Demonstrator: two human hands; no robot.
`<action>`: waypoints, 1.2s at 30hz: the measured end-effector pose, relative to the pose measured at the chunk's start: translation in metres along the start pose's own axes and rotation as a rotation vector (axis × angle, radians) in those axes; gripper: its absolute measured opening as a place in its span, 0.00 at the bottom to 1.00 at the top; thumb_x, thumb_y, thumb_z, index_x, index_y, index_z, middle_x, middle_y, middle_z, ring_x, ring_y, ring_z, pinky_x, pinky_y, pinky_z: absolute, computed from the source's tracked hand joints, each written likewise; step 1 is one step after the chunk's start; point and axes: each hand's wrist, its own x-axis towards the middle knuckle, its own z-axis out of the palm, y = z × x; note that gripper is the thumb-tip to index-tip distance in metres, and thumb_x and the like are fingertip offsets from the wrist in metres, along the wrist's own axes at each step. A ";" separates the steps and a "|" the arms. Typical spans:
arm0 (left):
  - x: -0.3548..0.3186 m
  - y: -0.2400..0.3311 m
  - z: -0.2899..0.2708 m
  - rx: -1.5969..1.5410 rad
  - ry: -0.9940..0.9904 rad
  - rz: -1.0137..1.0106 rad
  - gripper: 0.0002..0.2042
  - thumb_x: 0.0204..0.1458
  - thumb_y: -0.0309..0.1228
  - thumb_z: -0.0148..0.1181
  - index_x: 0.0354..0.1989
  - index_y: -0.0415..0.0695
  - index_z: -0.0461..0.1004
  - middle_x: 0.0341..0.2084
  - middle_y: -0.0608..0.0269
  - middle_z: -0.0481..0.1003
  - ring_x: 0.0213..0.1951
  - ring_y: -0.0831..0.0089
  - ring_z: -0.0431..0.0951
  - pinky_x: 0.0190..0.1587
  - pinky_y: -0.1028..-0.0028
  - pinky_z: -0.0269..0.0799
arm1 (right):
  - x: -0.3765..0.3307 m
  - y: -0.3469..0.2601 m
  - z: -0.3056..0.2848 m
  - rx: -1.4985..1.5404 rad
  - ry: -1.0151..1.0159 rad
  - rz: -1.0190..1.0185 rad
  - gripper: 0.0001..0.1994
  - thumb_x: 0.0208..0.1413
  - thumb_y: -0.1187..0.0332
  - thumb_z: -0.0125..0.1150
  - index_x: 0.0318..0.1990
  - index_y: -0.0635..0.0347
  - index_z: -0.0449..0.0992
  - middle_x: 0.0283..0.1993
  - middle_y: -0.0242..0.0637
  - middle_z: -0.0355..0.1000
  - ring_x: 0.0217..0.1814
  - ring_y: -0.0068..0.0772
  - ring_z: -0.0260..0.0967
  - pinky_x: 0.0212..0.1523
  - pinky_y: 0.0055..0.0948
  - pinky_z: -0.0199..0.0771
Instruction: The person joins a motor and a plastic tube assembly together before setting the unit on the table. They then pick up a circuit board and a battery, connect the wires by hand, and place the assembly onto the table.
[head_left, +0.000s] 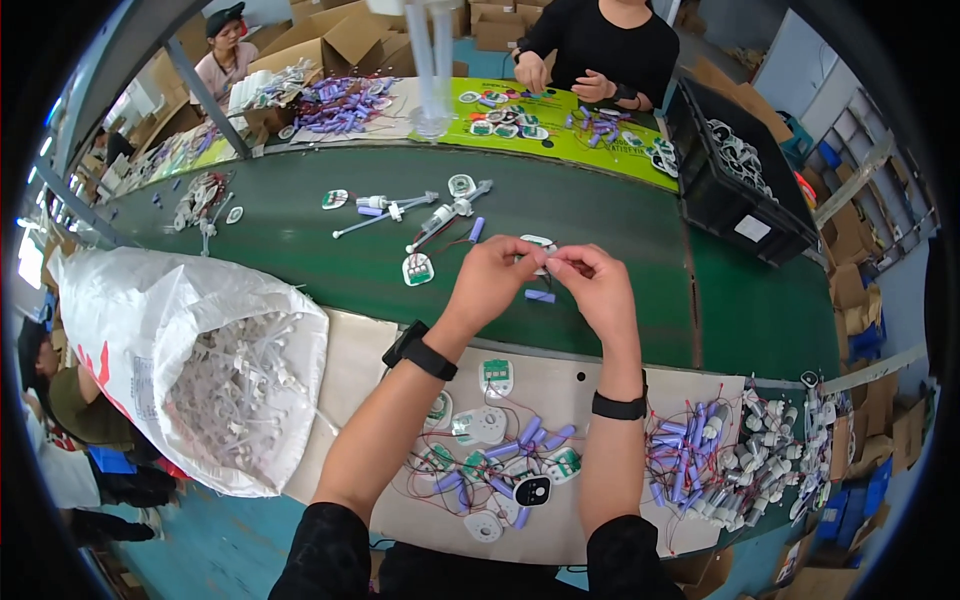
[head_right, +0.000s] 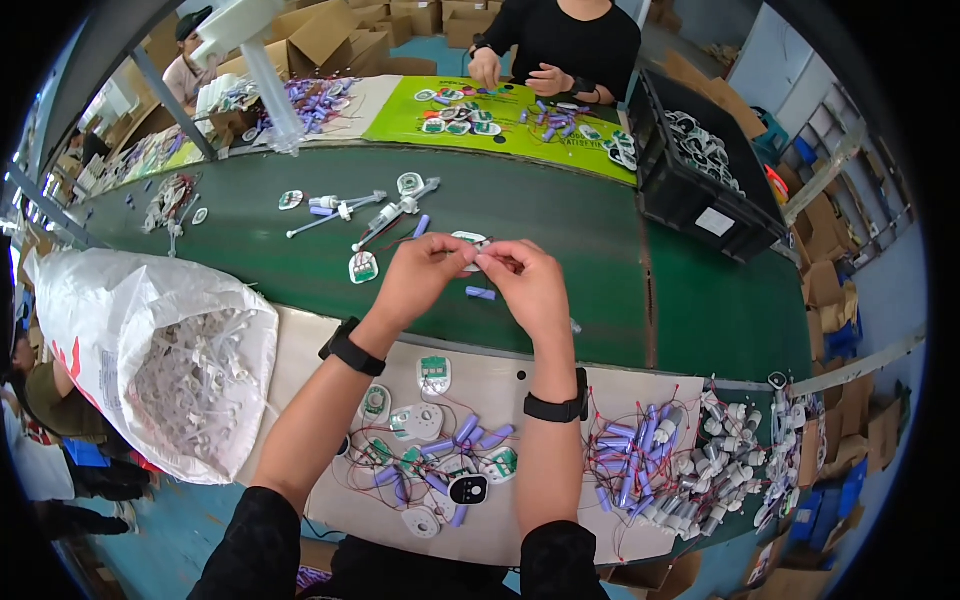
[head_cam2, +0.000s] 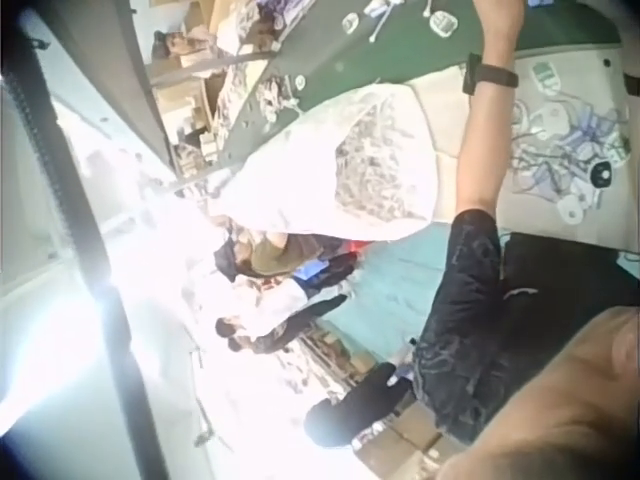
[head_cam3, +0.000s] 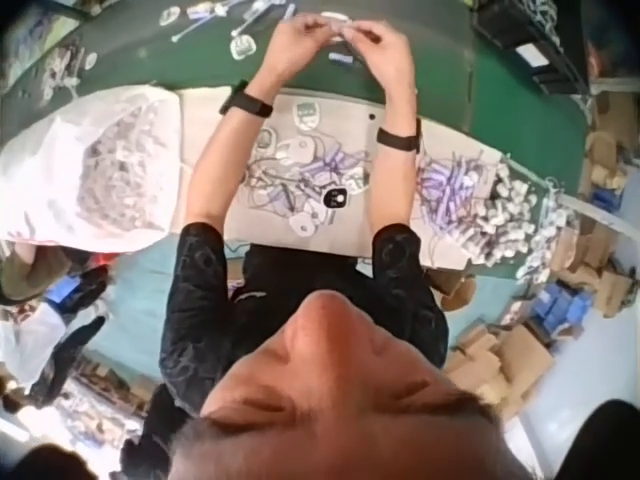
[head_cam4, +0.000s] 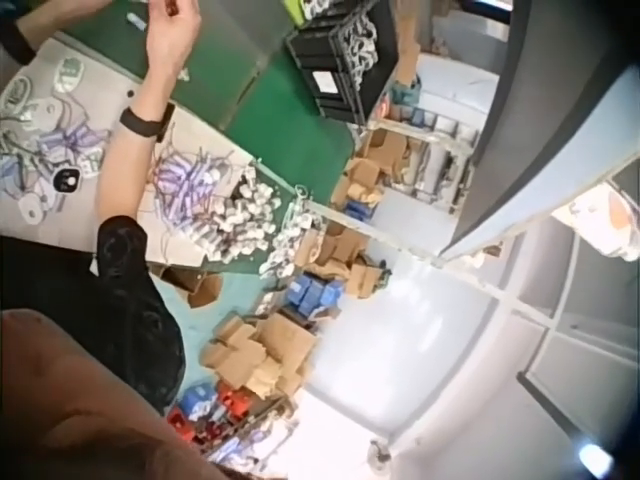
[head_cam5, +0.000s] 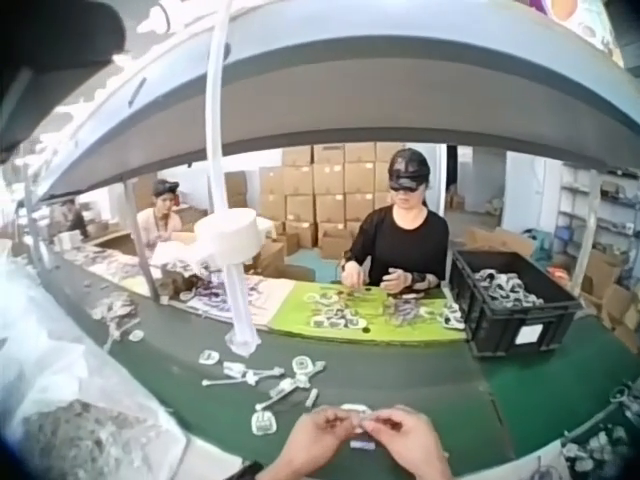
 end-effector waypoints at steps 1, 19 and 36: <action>-0.001 -0.002 -0.002 0.183 0.021 0.093 0.12 0.58 0.30 0.62 0.41 0.32 0.79 0.41 0.60 0.77 0.39 0.76 0.80 0.44 0.76 0.78 | 0.000 0.000 0.000 0.029 -0.047 0.059 0.06 0.57 0.74 0.65 0.40 0.66 0.81 0.34 0.29 0.77 0.34 0.16 0.70 0.36 0.17 0.69; -0.006 -0.007 0.005 -0.321 0.131 0.117 0.18 0.59 0.21 0.56 0.58 0.39 0.70 0.43 0.56 0.78 0.40 0.74 0.79 0.42 0.75 0.80 | 0.003 0.016 0.011 -0.059 0.113 -0.075 0.06 0.56 0.75 0.65 0.40 0.66 0.81 0.38 0.28 0.72 0.35 0.16 0.66 0.36 0.17 0.67; -0.011 -0.009 -0.005 -0.356 0.107 0.040 0.19 0.61 0.22 0.55 0.60 0.33 0.67 0.44 0.57 0.78 0.44 0.74 0.80 0.48 0.75 0.81 | -0.003 0.004 0.031 -0.264 0.166 -0.296 0.06 0.51 0.77 0.66 0.38 0.63 0.83 0.61 0.38 0.67 0.42 0.31 0.75 0.47 0.30 0.76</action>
